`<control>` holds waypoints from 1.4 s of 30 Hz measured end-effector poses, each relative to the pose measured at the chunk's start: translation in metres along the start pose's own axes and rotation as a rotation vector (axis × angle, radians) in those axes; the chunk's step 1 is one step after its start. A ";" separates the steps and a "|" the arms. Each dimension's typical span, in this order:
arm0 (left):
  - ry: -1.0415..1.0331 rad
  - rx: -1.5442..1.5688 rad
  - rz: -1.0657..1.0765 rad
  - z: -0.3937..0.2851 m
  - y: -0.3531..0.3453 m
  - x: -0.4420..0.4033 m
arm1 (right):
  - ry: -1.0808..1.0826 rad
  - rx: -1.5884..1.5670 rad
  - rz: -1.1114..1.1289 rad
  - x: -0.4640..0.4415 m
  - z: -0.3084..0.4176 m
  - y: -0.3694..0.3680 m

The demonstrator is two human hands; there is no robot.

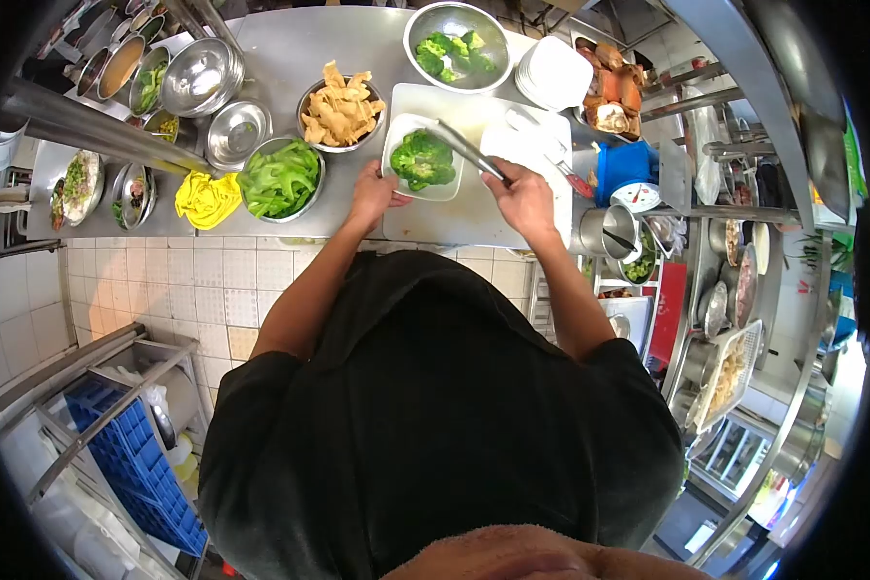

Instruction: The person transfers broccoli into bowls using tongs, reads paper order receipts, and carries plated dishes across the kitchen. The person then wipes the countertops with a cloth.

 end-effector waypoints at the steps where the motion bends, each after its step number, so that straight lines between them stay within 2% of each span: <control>1: -0.010 -0.003 -0.006 -0.004 0.000 0.005 | 0.041 0.046 0.039 0.002 -0.002 -0.011; 4: 0.027 0.098 -0.014 -0.011 -0.002 0.013 | 0.136 0.084 0.050 0.019 0.003 -0.032; 8: 0.026 0.048 -0.026 -0.003 0.004 0.007 | 0.160 0.076 0.133 0.012 -0.006 -0.043; 11: 0.045 0.009 -0.014 0.009 0.007 -0.001 | -0.061 -0.090 0.242 -0.005 -0.026 -0.027; 12: 0.046 0.011 -0.021 0.012 0.009 -0.004 | 0.019 -0.120 0.125 -0.022 -0.045 -0.022; 13: 0.048 0.015 -0.032 0.013 0.010 -0.003 | -0.093 -0.201 0.101 -0.037 -0.055 -0.011; 15: 0.024 0.064 -0.021 0.008 0.011 0.005 | -0.120 -0.064 0.035 -0.074 -0.067 0.020; 16: 0.012 0.088 -0.018 0.000 0.010 0.011 | -0.057 0.182 -0.069 -0.090 -0.060 0.036; 20: -0.059 0.164 -0.025 -0.063 0.021 0.040 | -0.048 0.557 0.117 -0.172 -0.099 0.003; 23: -0.161 0.144 -0.036 -0.133 0.050 0.029 | 0.064 0.581 0.109 -0.202 -0.110 -0.019; 26: -0.241 0.111 -0.126 -0.197 0.099 -0.001 | -0.017 0.528 0.116 -0.203 -0.110 -0.014; 31: -0.245 0.128 -0.166 -0.243 0.182 -0.099 | -0.091 0.339 -0.002 -0.158 -0.092 0.010; 34: -0.238 0.213 -0.238 -0.233 0.225 -0.153 | -0.080 0.334 -0.135 -0.108 -0.081 0.036; 37: -0.118 0.189 -0.187 -0.212 0.259 -0.210 | -0.205 0.241 -0.169 -0.034 -0.086 0.063; 38: -0.066 0.209 -0.231 -0.205 0.256 -0.203 | -0.219 0.251 -0.163 -0.009 -0.092 0.063; 40: 0.015 0.225 -0.166 -0.188 0.260 -0.216 | -0.204 0.262 -0.148 0.029 -0.097 0.064; 42: 0.085 0.195 -0.238 -0.178 0.262 -0.211 | -0.270 0.324 -0.042 0.053 -0.100 0.051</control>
Point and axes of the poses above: each hand's wrist, its own x-axis away from the middle knuckle, its own y-axis out of the back of the hand, z = x × y, the point moved 9 cm from there along -x, towards the middle knuckle, and after that the axes turned 10 degrees about y, right-handed, at the moved point
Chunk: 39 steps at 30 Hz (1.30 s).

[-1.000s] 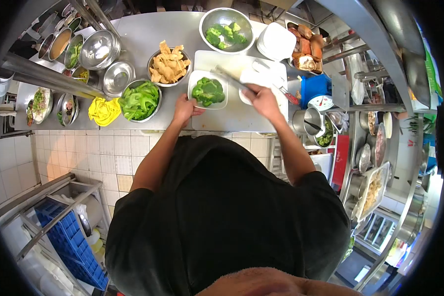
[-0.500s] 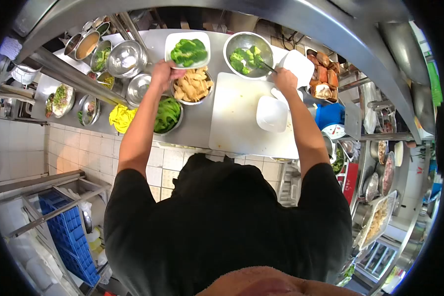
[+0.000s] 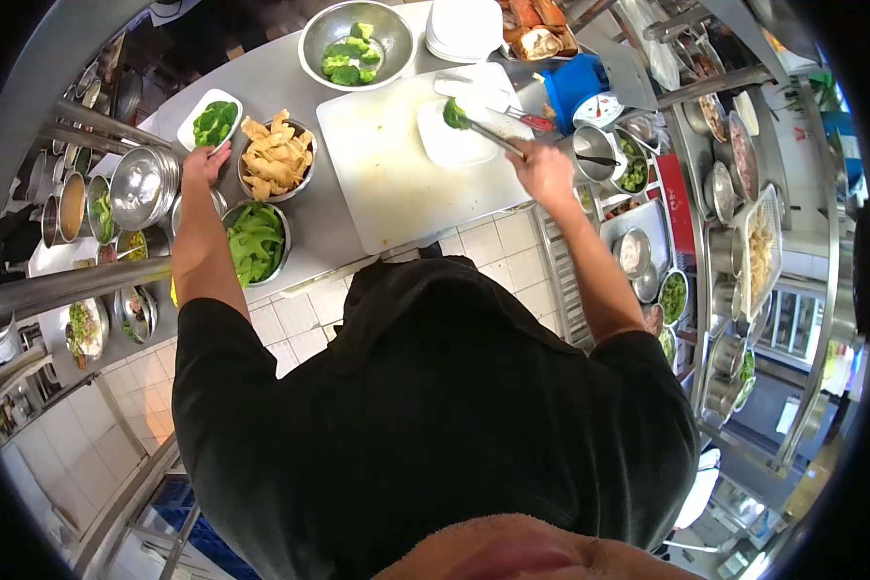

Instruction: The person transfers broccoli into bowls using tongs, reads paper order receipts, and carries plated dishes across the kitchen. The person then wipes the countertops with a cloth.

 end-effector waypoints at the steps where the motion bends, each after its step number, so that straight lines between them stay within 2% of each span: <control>1: 0.022 -0.009 -0.040 0.000 -0.004 0.012 | 0.007 0.041 0.035 0.008 -0.003 -0.015; 4: -0.451 -0.550 -0.374 -0.036 -0.018 0.102 | 0.105 0.024 0.056 0.022 -0.005 -0.036; 5: -0.910 -0.803 -0.792 -0.051 -0.043 0.171 | 0.147 -0.007 0.046 0.017 -0.002 -0.036; 6: -1.141 -0.788 -0.782 -0.041 -0.074 0.225 | 0.113 -0.050 0.038 0.007 -0.004 -0.028; 7: -1.185 -0.479 -0.644 -0.009 -0.104 0.269 | 0.076 -0.093 0.039 -0.001 -0.002 -0.012; 8: -0.860 -0.428 -0.328 0.032 -0.134 0.265 | 0.038 -0.134 0.042 -0.009 0.002 0.004; 9: -0.768 -0.639 -0.226 0.090 -0.166 0.231 | 0.030 -0.172 0.089 -0.028 0.013 0.018; 10: -0.692 -0.851 -0.113 0.151 -0.197 0.200 | 0.109 -0.155 0.031 -0.052 0.024 0.022; 11: -1.214 -0.877 0.283 0.223 -0.239 0.199 | 0.193 -0.134 0.011 -0.079 0.039 0.018; 12: -0.203 -0.807 0.338 0.264 -0.273 0.222 | 0.282 -0.121 0.007 -0.104 0.058 0.012; 13: -0.143 -0.699 0.303 0.291 -0.290 0.233 | 0.307 -0.104 0.084 -0.133 0.071 -0.014; 15: -0.149 -0.797 0.352 0.320 -0.321 0.229 | 0.320 -0.067 0.175 -0.168 0.104 -0.041; 18: -0.133 -0.600 0.224 0.320 -0.328 0.228 | 0.353 0.005 0.208 -0.197 0.131 -0.071; 20: -0.131 -0.431 0.224 0.311 -0.325 0.220 | 0.360 -0.073 0.149 -0.197 0.126 -0.068; 22: -0.094 -0.311 0.183 0.308 -0.317 0.210 | 0.319 -0.183 0.129 -0.179 0.107 -0.046; 23: -0.073 -0.391 0.244 0.315 -0.314 0.193 | 0.304 -0.203 0.096 -0.163 0.095 -0.029; 24: -0.071 -0.296 0.238 0.316 -0.301 0.189 | 0.306 -0.207 0.089 -0.143 0.077 -0.021; 26: -0.035 -0.337 0.225 0.292 -0.279 0.210 | 0.342 -0.227 0.057 -0.112 0.048 0.001; 28: -0.030 -0.313 0.172 0.282 -0.254 0.216 | 0.244 -0.280 0.106 -0.071 0.018 0.001; 30: -0.037 -0.284 0.149 0.274 -0.240 0.217 | 0.195 -0.293 0.083 -0.038 -0.007 -0.031; 32: -0.051 -0.295 0.107 0.271 -0.236 0.224 | 0.210 -0.400 0.015 -0.014 -0.004 -0.058; 34: -0.055 -0.290 0.092 0.276 -0.234 0.218 | 0.232 -0.165 0.177 -0.005 0.014 -0.076; 35: -0.042 -0.278 0.100 0.280 -0.233 0.216 | 0.289 -0.135 0.180 -0.005 0.020 -0.074; 39: -0.013 -0.290 0.128 0.281 -0.231 0.223 | 0.226 -0.283 0.129 -0.034 0.024 -0.017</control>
Point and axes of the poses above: each hand's wrist, its own x-axis away from the middle knuckle, its own y-axis out of the back of the hand, z = x × y, the point moved 9 cm from there along -x, towards the middle knuckle, and after that the axes turned 10 degrees about y, right-handed, at the moved point
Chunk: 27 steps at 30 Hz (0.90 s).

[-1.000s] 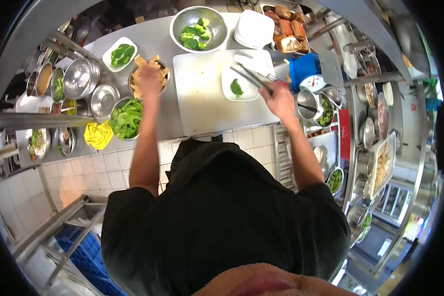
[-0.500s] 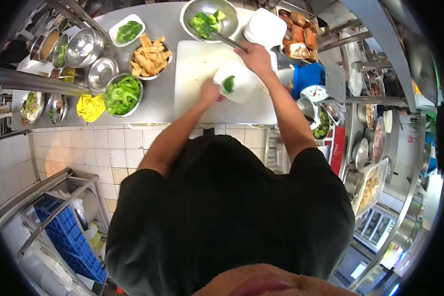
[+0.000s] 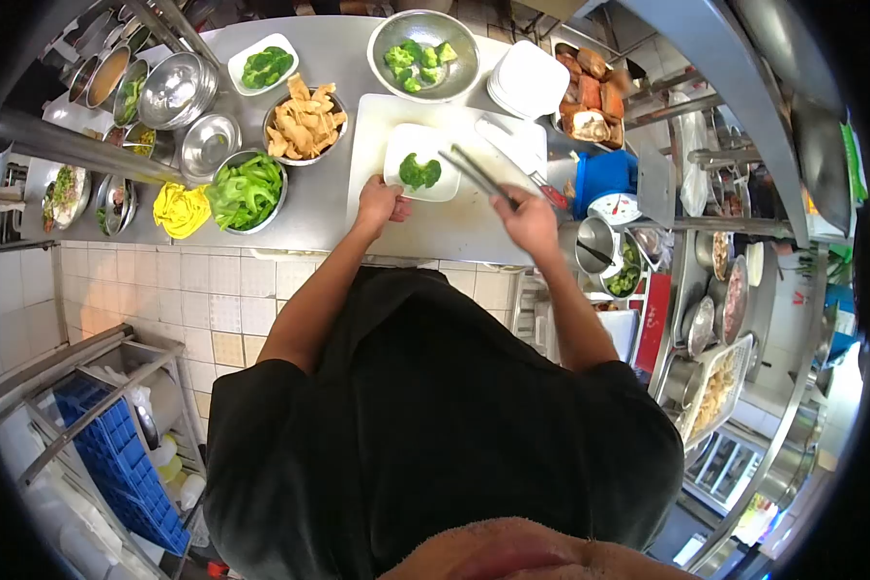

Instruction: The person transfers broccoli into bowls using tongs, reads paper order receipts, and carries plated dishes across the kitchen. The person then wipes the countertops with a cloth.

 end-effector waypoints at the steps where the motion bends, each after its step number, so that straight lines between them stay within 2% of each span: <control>1: 0.004 -0.019 0.007 -0.001 0.000 0.004 | -0.022 0.059 0.019 -0.022 0.011 0.013; 2: 0.004 -0.012 -0.004 0.002 0.002 0.002 | 0.065 0.020 -0.053 -0.050 0.020 0.018; 4: -0.027 -0.037 -0.039 0.000 0.005 0.005 | 0.106 0.090 -0.028 -0.119 0.032 0.006; 5: -0.044 -0.047 -0.058 -0.001 0.007 0.006 | 0.126 0.107 -0.107 -0.153 0.033 0.001; 6: -0.030 -0.043 -0.052 0.002 0.008 0.004 | 0.053 0.126 -0.083 -0.182 0.040 -0.004; 9: -0.034 -0.033 -0.048 0.001 0.009 0.007 | 0.058 0.291 -0.008 -0.260 0.029 -0.044; 11: -0.046 -0.030 -0.030 0.004 0.007 0.002 | -0.006 0.223 -0.018 -0.287 0.010 -0.057; 12: -0.057 -0.033 -0.015 0.005 0.005 -0.004 | -0.046 0.188 -0.016 -0.286 -0.001 -0.061; 15: -0.054 -0.030 -0.046 0.009 0.006 -0.020 | 0.027 0.092 -0.025 -0.254 0.003 -0.029; 18: -0.035 -0.083 -0.091 -0.007 0.013 -0.009 | 0.132 0.062 0.062 -0.181 0.029 0.014; 21: -0.040 -0.168 -0.105 -0.014 0.024 -0.011 | 0.316 0.132 0.198 -0.135 0.033 0.009; 23: -0.061 -0.222 -0.105 -0.016 0.028 -0.016 | 0.285 0.312 0.357 -0.112 0.063 0.004; 25: -0.044 -0.213 -0.082 -0.019 0.027 -0.012 | 0.367 0.426 0.439 -0.114 0.053 -0.025; 27: -0.019 -0.192 -0.071 -0.017 0.028 -0.011 | 0.343 0.340 0.439 -0.115 0.056 -0.016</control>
Point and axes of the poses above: each hand's wrist, its own x-axis away from the middle knuckle, its own y-axis out of the back of the hand, z = x × y, the point moved 9 cm from there along -x, towards the middle knuckle, and after that the axes turned 10 degrees about y, right-handed, at the moved point
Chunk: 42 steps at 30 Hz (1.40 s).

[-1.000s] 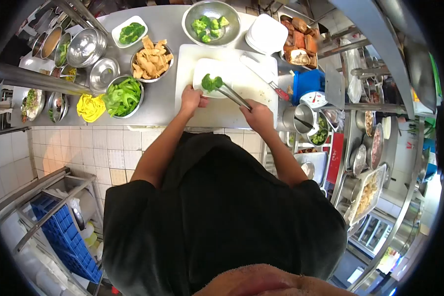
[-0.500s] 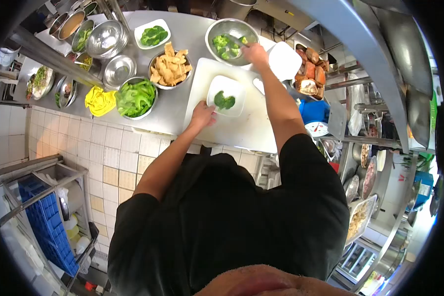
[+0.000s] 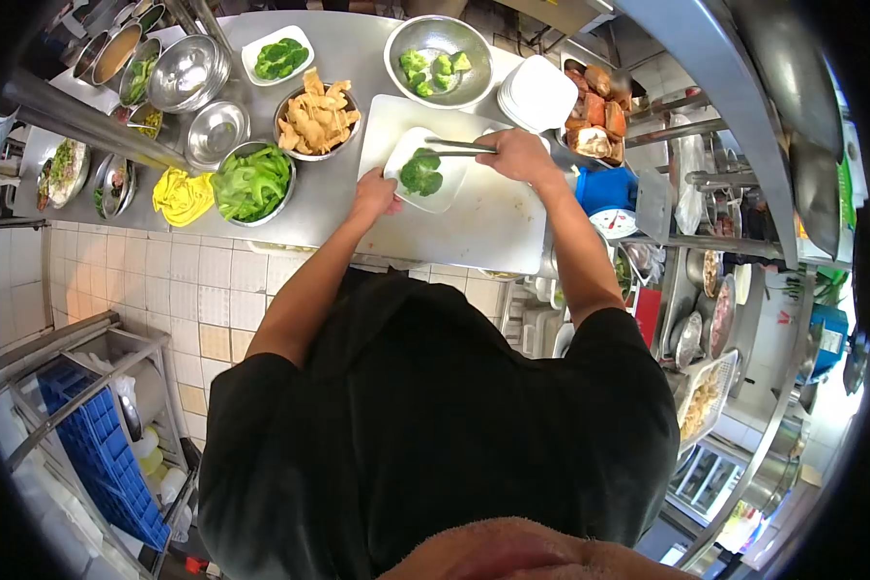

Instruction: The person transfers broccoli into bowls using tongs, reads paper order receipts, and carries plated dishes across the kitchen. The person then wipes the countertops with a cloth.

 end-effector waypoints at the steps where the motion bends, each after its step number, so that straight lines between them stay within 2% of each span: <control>1: -0.003 0.004 -0.001 -0.001 0.001 0.000 | -0.030 -0.072 -0.049 -0.001 -0.009 0.010; 3: 0.000 0.013 0.000 0.001 0.001 0.003 | -0.038 -0.274 -0.162 -0.009 -0.044 0.023; 6: -0.002 -0.005 -0.011 0.002 0.001 0.002 | -0.256 -0.001 -0.272 -0.036 -0.061 0.056; 9: 0.010 0.010 -0.022 0.001 0.001 0.004 | -0.363 0.205 -0.238 -0.099 -0.095 0.036; 12: -0.003 0.054 -0.010 0.005 -0.001 0.000 | -0.296 0.140 -0.299 -0.115 -0.114 0.023; 14: 0.035 0.118 0.012 0.013 -0.005 -0.004 | -0.383 0.068 -0.384 -0.081 -0.106 0.036; 16: 0.071 0.151 0.081 0.019 -0.014 -0.002 | -0.452 -0.179 -0.487 -0.032 -0.101 0.031; 18: 0.113 0.156 0.194 0.023 -0.029 0.006 | -0.387 -0.179 -0.627 0.015 -0.091 0.007; 20: 0.121 0.103 0.238 0.021 -0.035 0.020 | -0.422 -0.493 -0.604 0.062 -0.061 -0.028; 22: 0.123 0.046 0.252 0.019 -0.038 0.023 | -0.489 -0.649 -0.598 0.090 -0.037 -0.070; 24: 0.111 -0.015 0.234 0.017 -0.035 0.020 | -0.458 -0.727 -0.701 0.095 -0.029 -0.111; 26: 0.104 -0.021 0.182 0.019 -0.031 0.012 | -0.485 -0.656 -0.685 0.090 -0.036 -0.151; 27: 0.097 -0.022 0.153 0.018 -0.029 0.008 | -0.486 -0.645 -0.538 0.089 -0.018 -0.143; 28: 0.078 -0.031 0.145 0.014 -0.028 0.008 | -0.473 -0.500 -0.510 0.088 -0.010 -0.138; 30: 0.046 -0.045 0.126 0.011 -0.024 0.008 | -0.510 -0.520 -0.533 0.099 -0.018 -0.134; 34: 0.026 -0.060 0.116 0.014 -0.023 0.001 | -0.481 -0.406 -0.540 0.093 -0.021 -0.037; 35: 0.021 -0.067 0.108 0.015 -0.022 0.000 | -0.444 -0.411 -0.561 0.071 -0.034 -0.025; 37: 0.018 -0.070 0.086 0.013 -0.020 0.001 | -0.360 -0.222 -0.559 0.012 -0.041 0.007; 39: 0.025 -0.059 0.059 0.010 -0.019 0.006 | -0.422 -0.050 -0.428 -0.053 -0.055 0.013; 42: 0.030 -0.035 0.038 0.008 -0.017 0.010 | -0.363 0.116 -0.381 -0.111 -0.066 0.006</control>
Point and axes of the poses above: each hand's wrist, its own x-axis away from the middle knuckle, its own y-axis out of the back of the hand, z = x × y, the point moved 9 cm from there along -x, towards the middle knuckle, and after that the axes turned 10 degrees about y, right-handed, at the moved point
